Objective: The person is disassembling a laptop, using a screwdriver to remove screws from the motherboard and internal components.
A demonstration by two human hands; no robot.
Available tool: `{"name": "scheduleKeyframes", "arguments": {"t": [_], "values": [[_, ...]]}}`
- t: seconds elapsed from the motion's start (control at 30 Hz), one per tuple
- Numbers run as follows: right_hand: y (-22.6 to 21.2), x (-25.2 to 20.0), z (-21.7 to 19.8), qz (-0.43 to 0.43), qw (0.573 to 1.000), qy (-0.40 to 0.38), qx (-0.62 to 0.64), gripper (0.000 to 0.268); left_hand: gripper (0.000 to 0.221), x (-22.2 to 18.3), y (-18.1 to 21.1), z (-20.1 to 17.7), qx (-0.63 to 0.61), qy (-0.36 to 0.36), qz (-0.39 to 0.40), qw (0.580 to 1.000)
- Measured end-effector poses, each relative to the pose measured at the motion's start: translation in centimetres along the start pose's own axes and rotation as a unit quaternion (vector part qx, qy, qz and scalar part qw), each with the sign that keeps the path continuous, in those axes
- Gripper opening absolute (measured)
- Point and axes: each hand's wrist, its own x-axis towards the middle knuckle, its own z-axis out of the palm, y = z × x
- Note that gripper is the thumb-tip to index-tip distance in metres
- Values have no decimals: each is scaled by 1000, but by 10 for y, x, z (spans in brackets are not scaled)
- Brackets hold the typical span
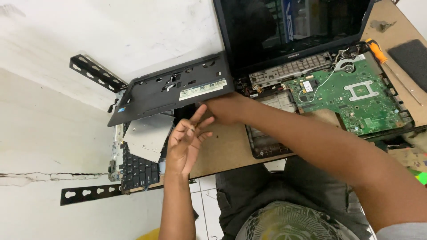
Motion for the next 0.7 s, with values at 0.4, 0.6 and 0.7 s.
{"name": "scheduleKeyframes", "arguments": {"t": [0.4,0.6,0.7], "values": [[4,14,-7,-29,993,23,-111,29,15,-14,2,13,44,-149,29,987],[-2,8,-10,-42,992,43,-112,27,15,-19,7,6,66,-153,45,985],[3,9,-2,-41,992,49,-110,33,14,-20,8,6,85,-165,52,981]]}}
